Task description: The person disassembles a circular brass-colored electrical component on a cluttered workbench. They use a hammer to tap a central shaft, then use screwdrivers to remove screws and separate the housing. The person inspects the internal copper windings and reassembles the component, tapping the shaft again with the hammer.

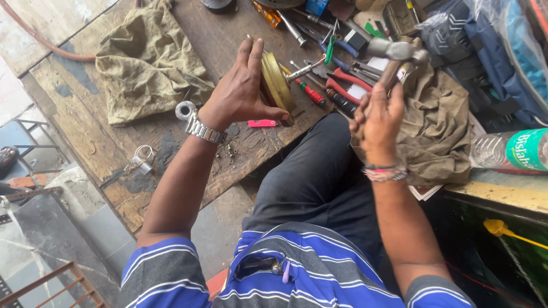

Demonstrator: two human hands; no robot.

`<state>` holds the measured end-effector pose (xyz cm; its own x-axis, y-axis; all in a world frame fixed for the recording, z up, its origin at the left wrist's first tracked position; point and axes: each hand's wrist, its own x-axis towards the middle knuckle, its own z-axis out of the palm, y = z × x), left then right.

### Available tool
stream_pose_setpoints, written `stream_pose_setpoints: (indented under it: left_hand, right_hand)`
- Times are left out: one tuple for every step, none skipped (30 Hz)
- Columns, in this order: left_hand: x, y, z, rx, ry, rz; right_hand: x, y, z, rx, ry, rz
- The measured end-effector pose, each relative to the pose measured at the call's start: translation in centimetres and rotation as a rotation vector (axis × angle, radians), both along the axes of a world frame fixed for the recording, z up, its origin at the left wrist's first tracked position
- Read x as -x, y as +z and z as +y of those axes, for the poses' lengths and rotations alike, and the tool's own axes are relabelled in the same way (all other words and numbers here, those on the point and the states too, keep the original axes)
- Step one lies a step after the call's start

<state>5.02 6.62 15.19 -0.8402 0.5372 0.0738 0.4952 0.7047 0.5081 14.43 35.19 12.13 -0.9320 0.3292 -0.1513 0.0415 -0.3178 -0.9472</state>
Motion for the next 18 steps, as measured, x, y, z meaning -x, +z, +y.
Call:
stream_pose_setpoints:
  left_hand:
    - [0.0,-0.1,-0.1,-0.006,-0.001,0.004]
    - [0.1,-0.1,-0.2,-0.012,-0.002,0.011]
    - [0.2,-0.2,-0.4,-0.014,0.008,0.013]
    - [0.2,-0.3,-0.5,-0.018,0.015,0.007]
    - [0.3,-0.4,-0.6,-0.02,0.023,-0.005]
    - [0.4,-0.5,-0.6,-0.04,0.01,0.008]
    - [0.4,-0.7,-0.7,-0.056,0.006,0.015]
    - [0.4,-0.8,-0.7,-0.07,0.003,0.018]
    - [0.4,-1.0,-0.8,-0.071,0.011,-0.003]
    - [0.4,-1.1,-0.8,-0.075,0.013,-0.024]
    - [0.4,-1.2,-0.8,-0.079,0.012,-0.036]
    - [0.3,-1.3,-1.0,-0.08,0.009,-0.019]
    - [0.3,-1.4,-1.1,-0.079,0.005,-0.005]
    - [0.3,-1.5,-1.4,-0.079,0.0,0.001]
    - [0.1,-1.6,-1.5,-0.077,0.005,-0.009]
    - [0.1,-1.7,-1.9,-0.071,0.014,-0.014]
    - [0.1,-1.7,-2.1,-0.067,0.027,-0.007]
    - [0.0,-1.8,-2.3,-0.079,0.034,-0.011]
  right_hand:
    - [0.4,0.2,-0.3,0.026,-0.109,0.03]
    - [0.7,0.5,-0.3,0.0,0.079,-0.091]
    - [1.0,0.6,-0.4,-0.021,0.267,-0.211]
    - [1.1,0.9,-0.1,-0.043,0.455,-0.335]
    - [1.2,0.9,0.1,-0.117,0.387,-0.312]
    - [1.3,1.0,0.4,-0.199,0.323,-0.281]
    - [1.4,1.0,0.5,-0.276,0.268,-0.253]
    - [1.5,0.9,0.6,-0.144,0.176,-0.147]
    - [1.6,0.8,0.6,-0.014,0.079,-0.039]
    - [1.7,0.5,0.3,0.114,-0.022,0.07]
    - [1.8,0.3,0.1,0.017,-0.007,0.027]
    - [1.9,0.0,-0.3,-0.079,0.008,-0.009]
    - [2.0,-0.2,-0.5,-0.173,0.02,-0.049]
    - [2.0,-0.3,-0.3,-0.153,0.186,-0.132]
    - [2.1,-0.3,-0.3,-0.133,0.353,-0.225]
    - [2.0,-0.3,0.0,-0.106,0.524,-0.313]
    - [2.1,-0.2,0.3,-0.131,0.414,-0.245]
    - [2.0,-0.1,0.5,-0.156,0.309,-0.179]
